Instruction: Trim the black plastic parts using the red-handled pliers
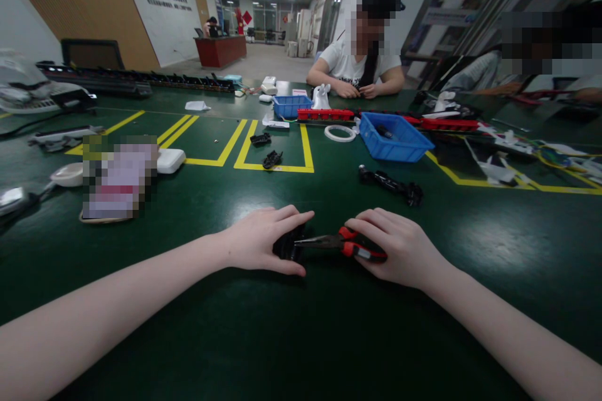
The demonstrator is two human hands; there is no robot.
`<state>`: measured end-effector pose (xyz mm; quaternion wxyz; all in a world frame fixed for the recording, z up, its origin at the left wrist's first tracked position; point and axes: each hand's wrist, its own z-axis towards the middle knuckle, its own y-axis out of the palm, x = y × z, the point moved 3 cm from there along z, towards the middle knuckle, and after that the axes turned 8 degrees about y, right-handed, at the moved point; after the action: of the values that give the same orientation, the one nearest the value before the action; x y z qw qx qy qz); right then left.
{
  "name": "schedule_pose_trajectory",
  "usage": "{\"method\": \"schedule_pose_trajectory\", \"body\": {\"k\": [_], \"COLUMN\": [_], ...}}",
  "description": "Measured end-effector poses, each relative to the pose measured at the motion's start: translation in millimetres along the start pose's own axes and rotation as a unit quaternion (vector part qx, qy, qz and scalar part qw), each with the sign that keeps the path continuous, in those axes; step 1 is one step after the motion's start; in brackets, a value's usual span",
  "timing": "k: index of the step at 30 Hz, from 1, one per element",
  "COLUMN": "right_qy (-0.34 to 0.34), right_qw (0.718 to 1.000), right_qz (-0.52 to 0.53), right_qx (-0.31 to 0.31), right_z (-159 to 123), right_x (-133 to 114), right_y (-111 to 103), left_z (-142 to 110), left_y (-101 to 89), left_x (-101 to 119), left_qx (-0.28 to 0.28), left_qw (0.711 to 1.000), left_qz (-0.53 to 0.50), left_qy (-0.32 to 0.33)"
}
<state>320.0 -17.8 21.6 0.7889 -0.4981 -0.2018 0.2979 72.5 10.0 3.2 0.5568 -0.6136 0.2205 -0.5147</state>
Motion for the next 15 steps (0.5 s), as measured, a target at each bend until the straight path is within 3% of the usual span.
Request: {"method": "schedule_pose_trajectory", "body": {"k": [15], "right_qy": [0.015], "right_qw": [0.999], "right_qz": [0.036], "right_qx": [-0.002], "right_z": [0.1], "right_x": [0.5], "right_y": [1.1], "left_z": [-0.8], "left_y": [0.5], "left_x": [-3.1], "left_qx": [0.004], "left_qw": [1.000], "left_qz": [-0.019], "left_qy": [0.002]}}
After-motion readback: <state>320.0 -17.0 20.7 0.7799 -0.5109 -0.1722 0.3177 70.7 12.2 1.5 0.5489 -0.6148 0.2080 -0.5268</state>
